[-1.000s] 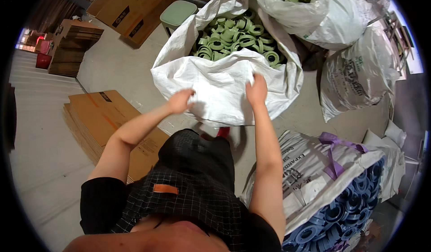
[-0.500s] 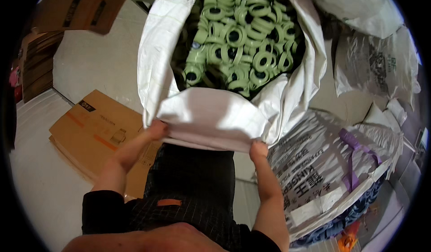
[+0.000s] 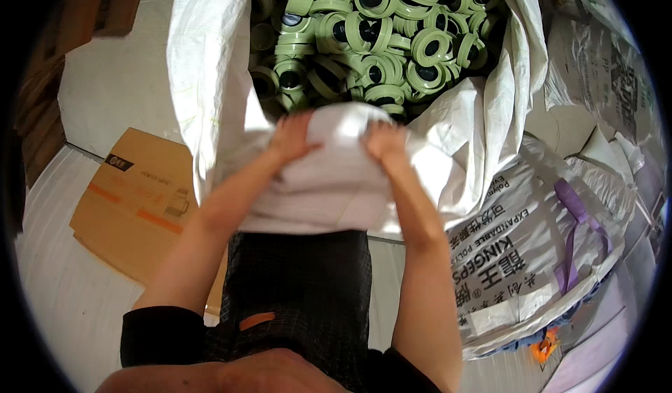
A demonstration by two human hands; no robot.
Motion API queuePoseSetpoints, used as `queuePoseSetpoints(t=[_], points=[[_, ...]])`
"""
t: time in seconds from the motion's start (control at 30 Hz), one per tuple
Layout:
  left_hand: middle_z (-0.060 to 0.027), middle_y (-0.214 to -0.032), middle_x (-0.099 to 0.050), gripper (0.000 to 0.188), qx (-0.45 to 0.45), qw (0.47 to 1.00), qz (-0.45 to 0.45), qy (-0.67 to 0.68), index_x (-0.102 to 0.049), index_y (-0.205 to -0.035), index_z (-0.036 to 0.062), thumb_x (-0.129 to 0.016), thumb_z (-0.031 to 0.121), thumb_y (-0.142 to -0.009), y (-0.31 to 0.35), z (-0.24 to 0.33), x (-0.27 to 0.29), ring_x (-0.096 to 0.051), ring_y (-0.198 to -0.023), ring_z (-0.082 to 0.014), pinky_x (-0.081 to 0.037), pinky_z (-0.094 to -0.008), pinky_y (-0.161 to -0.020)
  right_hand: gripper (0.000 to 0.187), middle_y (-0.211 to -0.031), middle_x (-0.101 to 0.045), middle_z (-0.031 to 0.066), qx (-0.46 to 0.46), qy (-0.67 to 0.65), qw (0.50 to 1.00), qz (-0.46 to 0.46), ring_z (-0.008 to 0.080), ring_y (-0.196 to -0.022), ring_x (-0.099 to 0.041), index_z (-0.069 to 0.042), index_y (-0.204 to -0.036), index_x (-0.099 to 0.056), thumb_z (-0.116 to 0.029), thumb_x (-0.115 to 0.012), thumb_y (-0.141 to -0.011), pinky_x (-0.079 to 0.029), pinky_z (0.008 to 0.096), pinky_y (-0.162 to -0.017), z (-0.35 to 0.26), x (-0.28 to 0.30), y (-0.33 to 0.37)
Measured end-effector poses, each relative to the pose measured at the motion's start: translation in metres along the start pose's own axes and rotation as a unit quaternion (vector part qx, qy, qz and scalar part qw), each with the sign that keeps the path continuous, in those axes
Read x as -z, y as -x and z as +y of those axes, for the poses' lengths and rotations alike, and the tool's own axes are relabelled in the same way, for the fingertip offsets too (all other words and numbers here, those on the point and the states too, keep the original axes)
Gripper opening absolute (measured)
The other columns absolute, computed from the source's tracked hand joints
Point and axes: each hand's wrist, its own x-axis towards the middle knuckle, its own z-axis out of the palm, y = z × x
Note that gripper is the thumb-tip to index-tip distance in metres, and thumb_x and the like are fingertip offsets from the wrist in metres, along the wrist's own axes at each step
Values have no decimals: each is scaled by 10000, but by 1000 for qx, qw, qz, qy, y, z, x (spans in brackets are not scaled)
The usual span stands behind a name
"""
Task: The person picks up plastic jugs, places a plastic component inside the neck of each jug, puts the jug into a plastic bag, and then places the bagged jugs into a cardboard box.
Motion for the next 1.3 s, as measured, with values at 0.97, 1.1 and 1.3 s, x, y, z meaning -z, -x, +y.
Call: queuePoseSetpoints(t=[0.97,1.1,1.3], points=[[-161,-920,-685,221,61,964,-257,-39,-662,-968,97,-634,147,-755,-37,51,-204,-660,-893,-347,-521,-457,-773,214,-984,-657,99,178,-36,966,182,289,-1031,-588,-110,-952,-681,-189,-647,-755,-343,421,-1041,41,-229,-74],[-164,-947,-687,192,81,968,-236,13,-664,-952,91,-605,145,-778,-1,87,-152,-654,-929,-356,-516,-458,-801,222,-979,-681,111,187,-57,981,-11,299,-1003,-620,-128,-935,-706,-241,-635,-758,-399,434,-1011,36,-174,-29],[-193,-960,-682,240,33,994,-67,76,-683,-980,114,-634,242,-784,-10,236,88,-635,-935,-394,-502,-466,-806,233,-923,-714,155,220,40,975,-12,352,-863,-681,-110,-840,-733,-267,-700,-671,-542,446,-762,89,85,53]])
